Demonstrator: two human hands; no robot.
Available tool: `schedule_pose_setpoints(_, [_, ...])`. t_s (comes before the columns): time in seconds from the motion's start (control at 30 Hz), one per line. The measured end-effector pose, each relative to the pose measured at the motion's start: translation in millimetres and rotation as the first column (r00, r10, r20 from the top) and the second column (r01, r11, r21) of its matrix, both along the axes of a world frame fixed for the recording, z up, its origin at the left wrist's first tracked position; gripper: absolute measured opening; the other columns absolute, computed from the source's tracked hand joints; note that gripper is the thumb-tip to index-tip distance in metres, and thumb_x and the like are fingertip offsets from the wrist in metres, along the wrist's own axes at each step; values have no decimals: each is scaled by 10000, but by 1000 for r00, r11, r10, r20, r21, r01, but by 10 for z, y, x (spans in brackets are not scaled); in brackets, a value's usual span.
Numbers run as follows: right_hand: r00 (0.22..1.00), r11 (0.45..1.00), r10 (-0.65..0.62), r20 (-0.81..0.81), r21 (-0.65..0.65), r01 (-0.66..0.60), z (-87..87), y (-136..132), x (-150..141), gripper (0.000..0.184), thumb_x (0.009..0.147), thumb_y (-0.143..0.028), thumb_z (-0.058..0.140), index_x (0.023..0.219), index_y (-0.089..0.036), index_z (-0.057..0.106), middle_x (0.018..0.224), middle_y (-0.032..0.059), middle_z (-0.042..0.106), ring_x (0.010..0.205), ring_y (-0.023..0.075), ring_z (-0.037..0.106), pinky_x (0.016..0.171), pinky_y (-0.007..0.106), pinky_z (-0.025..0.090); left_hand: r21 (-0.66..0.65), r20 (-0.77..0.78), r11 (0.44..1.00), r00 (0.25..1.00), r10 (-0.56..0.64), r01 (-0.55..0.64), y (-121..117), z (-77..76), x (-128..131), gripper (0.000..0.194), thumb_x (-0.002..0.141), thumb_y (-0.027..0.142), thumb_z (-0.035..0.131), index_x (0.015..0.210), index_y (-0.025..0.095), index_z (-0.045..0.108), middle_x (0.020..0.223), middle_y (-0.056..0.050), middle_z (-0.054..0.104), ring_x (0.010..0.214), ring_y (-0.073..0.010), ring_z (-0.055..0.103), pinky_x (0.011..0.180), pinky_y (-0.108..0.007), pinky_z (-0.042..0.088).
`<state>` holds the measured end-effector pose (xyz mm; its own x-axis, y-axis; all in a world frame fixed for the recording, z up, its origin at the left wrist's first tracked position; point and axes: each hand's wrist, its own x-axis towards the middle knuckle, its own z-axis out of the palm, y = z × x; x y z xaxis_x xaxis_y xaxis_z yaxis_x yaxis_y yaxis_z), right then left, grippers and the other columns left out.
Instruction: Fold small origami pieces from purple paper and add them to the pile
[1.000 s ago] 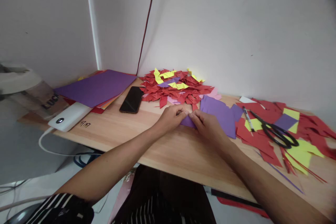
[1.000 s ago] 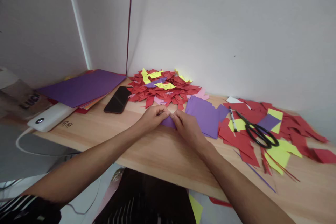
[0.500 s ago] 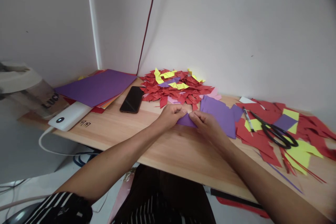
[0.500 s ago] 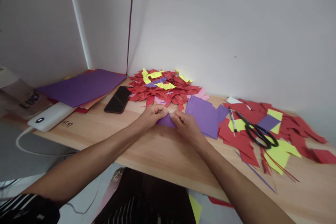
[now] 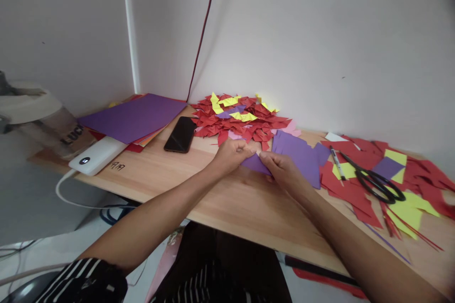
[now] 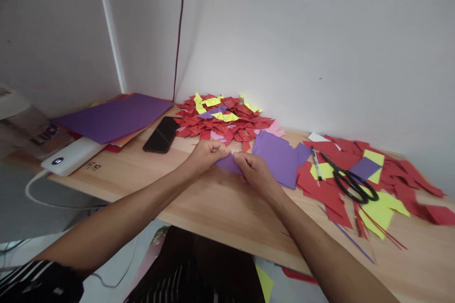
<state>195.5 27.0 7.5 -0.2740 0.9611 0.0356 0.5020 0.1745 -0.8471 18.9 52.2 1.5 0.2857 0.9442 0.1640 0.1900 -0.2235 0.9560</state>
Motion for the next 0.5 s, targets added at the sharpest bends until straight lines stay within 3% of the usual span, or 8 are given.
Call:
schedule_pose_setpoints(0.13, [1000,1000,-2,-22,28,2,26,0,-1,464,905,-608,376,673,-211,437,600,-16,465,555,129,418,497,253,327,36,22,997,997,-69,68,-15,6,3,407,799,473,570,570,154,463,548,40,366,543,-81,326,519,-230,226])
schedule_pose_setpoints(0.33, [995,994,-3,-96,-107,-8,1,4,-25,421,900,-596,401,750,-212,485,579,-31,498,522,132,451,487,252,347,104,10,989,995,-104,102,-9,-23,35,400,835,460,511,584,163,416,591,33,355,578,-91,330,542,-238,243])
schedule_pose_setpoints(0.5, [1000,1000,-17,-11,-12,17,-3,-1,-32,397,919,-544,400,720,-210,479,565,-22,529,528,133,453,510,257,346,126,-63,989,995,-74,82,-2,-52,54,349,841,394,490,588,167,411,583,35,351,590,-103,344,560,-246,255])
